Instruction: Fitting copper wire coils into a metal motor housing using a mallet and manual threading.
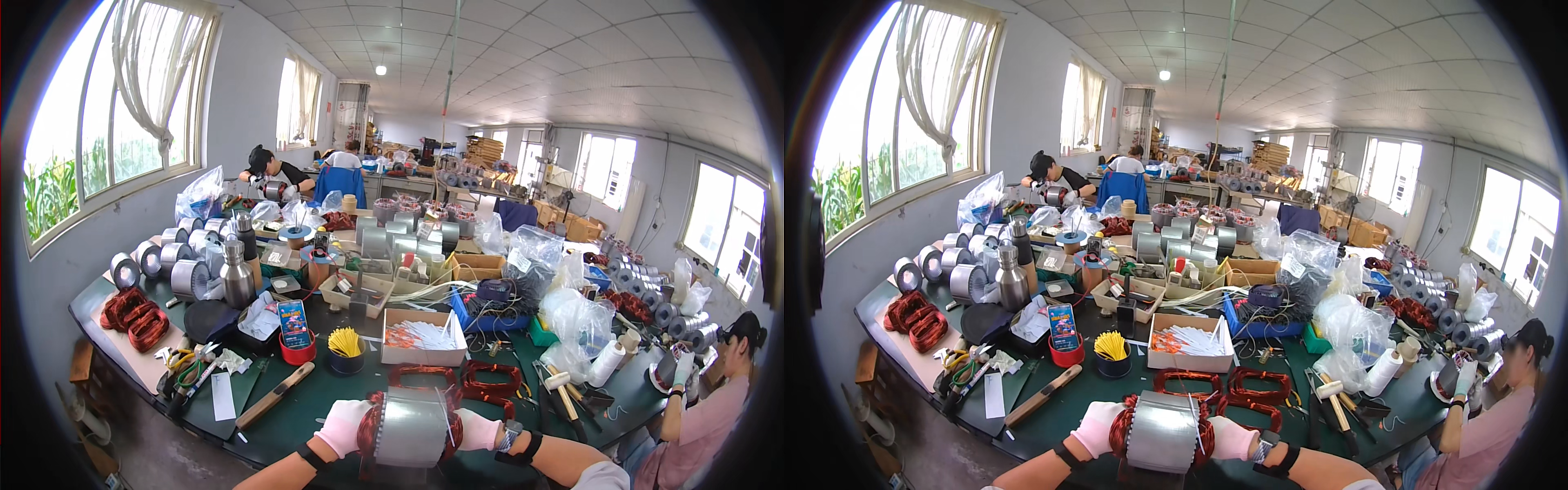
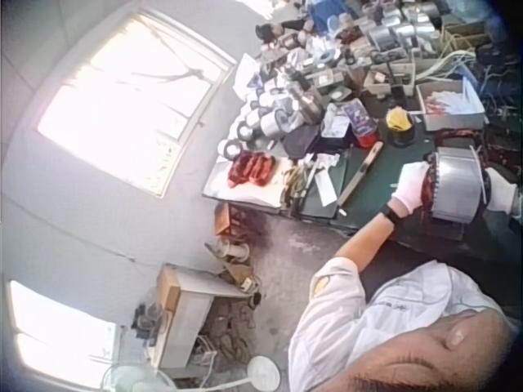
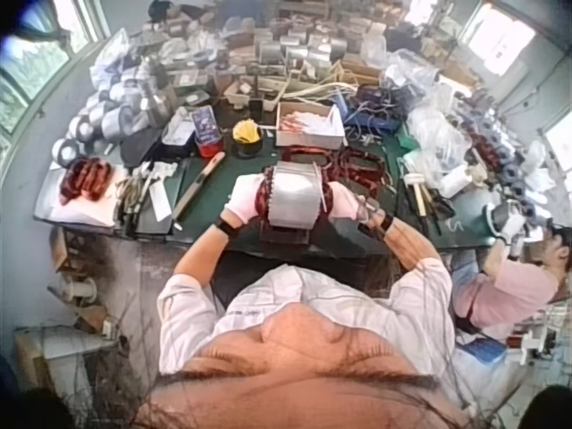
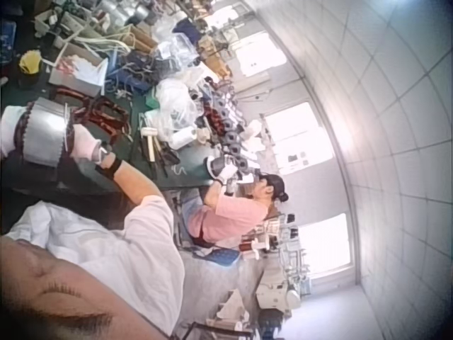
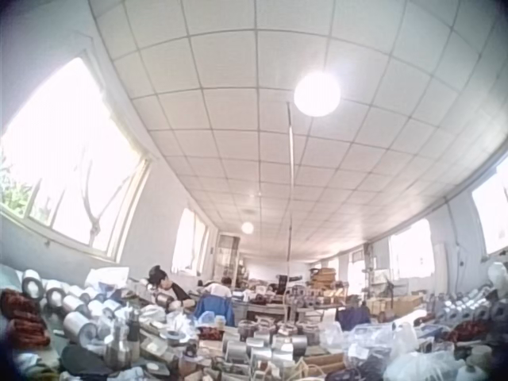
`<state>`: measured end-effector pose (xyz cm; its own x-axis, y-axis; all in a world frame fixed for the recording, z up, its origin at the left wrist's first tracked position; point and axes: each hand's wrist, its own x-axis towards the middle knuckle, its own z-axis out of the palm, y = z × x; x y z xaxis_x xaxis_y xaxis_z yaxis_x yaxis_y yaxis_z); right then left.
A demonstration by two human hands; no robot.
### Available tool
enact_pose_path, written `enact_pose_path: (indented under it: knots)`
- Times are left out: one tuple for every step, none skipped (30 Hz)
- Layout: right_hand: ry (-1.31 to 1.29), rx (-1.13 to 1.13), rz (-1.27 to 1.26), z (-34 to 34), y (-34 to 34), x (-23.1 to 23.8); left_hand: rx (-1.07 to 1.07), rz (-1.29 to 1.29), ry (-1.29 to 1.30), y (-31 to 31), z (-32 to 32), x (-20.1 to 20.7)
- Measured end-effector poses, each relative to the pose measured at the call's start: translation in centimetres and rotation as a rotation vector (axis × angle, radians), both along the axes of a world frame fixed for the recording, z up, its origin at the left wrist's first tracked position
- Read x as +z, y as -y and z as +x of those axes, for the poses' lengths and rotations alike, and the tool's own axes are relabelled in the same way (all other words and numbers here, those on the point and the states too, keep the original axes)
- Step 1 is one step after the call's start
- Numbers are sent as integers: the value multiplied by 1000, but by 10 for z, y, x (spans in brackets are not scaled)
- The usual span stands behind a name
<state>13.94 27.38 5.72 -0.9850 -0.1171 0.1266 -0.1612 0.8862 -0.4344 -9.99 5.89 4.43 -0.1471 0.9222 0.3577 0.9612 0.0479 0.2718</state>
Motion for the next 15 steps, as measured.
enact_pose_path:
  knots:
    - [-2, -24, -31, 0, 2, 2, -22, 10, 18, 2, -1, 1]
    - [-1, -23, -31, 0, 1, 2, -21, 10, 20, 4, -2, 3]
    - [3, -21, -54, 0, 1, 1, -46, 40, 17, 6, -4, 3]
    - [7, -19, -77, -1, 0, 0, -69, 70, 14, 8, -5, 4]
    - [8, -16, -78, -1, -1, -2, -67, 69, 15, 10, -4, 5]
    - [0, -10, -60, -1, -2, -4, -28, 51, 4, 12, -4, 7]
    - [-9, -5, -41, -1, -3, -6, 11, 34, -9, 13, -3, 8]
    - [-9, -4, -41, -1, -5, -8, 12, 34, -9, 15, -2, 10]
    - [15, -8, -12, 0, -6, -10, 46, 20, 7, 17, 0, 11]
    - [39, -10, 17, -1, -7, -11, 82, 5, 23, 19, 2, 13]
    - [40, -7, 15, -1, -8, -12, 85, 4, 24, 21, 5, 15]
    - [28, -20, -27, -1, -7, -11, 84, 52, 128, 22, 7, 18]
    - [16, -33, -69, -1, -6, -11, 84, 102, 230, 24, 9, 19]
    - [16, -32, -68, 0, -7, -11, 85, 103, 231, 24, 7, 15]
    - [6, -32, -82, 0, -7, -13, 13, 173, 341, 23, 3, 8]
